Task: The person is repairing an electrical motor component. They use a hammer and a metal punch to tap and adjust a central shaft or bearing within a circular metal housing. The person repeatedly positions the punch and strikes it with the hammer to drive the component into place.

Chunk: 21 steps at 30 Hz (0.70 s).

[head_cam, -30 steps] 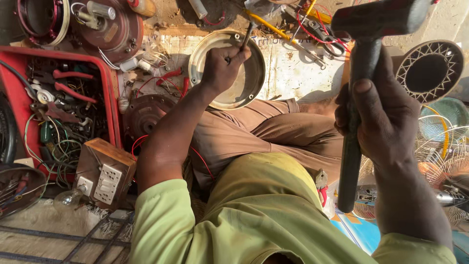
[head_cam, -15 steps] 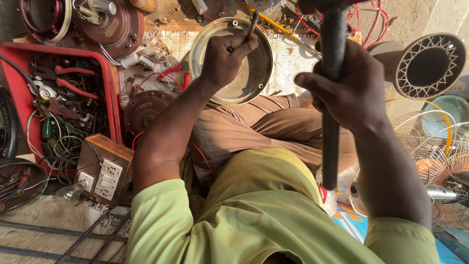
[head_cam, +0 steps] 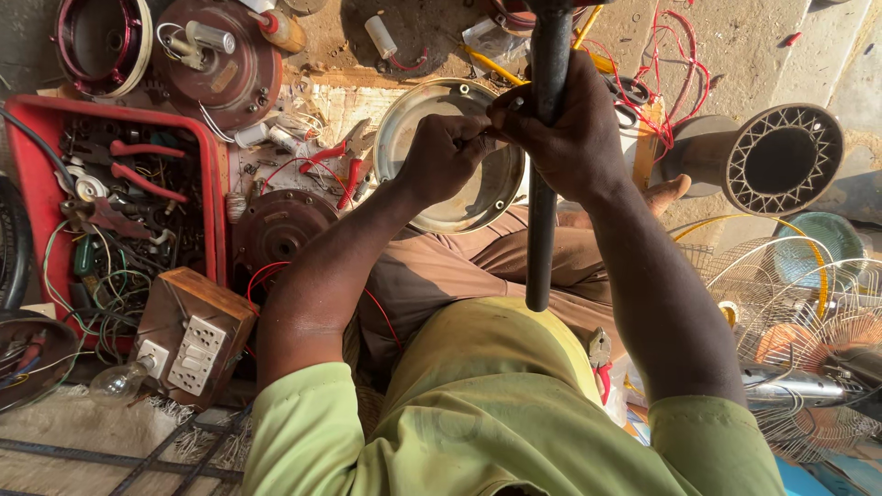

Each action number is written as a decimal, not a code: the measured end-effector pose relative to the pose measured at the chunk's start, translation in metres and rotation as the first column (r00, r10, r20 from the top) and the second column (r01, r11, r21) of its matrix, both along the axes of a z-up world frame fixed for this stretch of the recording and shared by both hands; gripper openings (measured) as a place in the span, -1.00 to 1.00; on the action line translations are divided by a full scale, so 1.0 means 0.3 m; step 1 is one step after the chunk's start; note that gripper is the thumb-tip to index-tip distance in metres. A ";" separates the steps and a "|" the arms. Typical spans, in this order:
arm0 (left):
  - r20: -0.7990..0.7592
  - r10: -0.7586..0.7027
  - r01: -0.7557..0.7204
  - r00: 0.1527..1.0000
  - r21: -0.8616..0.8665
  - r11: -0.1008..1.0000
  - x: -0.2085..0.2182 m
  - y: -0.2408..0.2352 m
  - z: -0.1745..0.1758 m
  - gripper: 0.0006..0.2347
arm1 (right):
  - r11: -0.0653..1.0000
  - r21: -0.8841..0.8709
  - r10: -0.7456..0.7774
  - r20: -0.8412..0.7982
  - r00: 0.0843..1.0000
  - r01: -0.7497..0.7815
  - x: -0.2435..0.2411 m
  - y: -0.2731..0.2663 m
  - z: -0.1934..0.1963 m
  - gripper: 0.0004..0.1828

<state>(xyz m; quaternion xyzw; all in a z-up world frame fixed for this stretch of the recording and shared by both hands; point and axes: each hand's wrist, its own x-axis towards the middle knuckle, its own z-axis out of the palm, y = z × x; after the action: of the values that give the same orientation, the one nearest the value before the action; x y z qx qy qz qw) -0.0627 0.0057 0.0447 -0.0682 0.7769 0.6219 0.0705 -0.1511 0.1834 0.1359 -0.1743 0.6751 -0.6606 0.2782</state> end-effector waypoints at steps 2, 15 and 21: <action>0.057 -0.014 0.014 0.998 0.004 1.000 0.000 -0.004 0.014 -0.84 | 0.992 -0.109 -0.045 0.155 0.987 0.062 -0.004 -0.003 -0.018 -0.56; -0.007 0.005 -0.006 1.000 -0.052 0.999 -0.003 0.001 -0.021 -0.90 | 0.994 0.104 -0.035 0.093 0.995 0.026 0.016 0.029 0.073 -0.55; -0.139 0.119 -0.122 0.983 -0.013 0.992 -0.013 0.005 -0.091 -0.91 | 0.964 0.255 -0.134 0.213 0.968 0.077 0.073 0.217 0.270 -0.59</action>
<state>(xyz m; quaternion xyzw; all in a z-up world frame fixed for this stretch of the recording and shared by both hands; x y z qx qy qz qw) -0.0665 0.0072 0.0174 -0.0725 0.7811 0.6198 -0.0218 -0.1293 0.2485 0.2170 -0.0252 0.7232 -0.6021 0.3373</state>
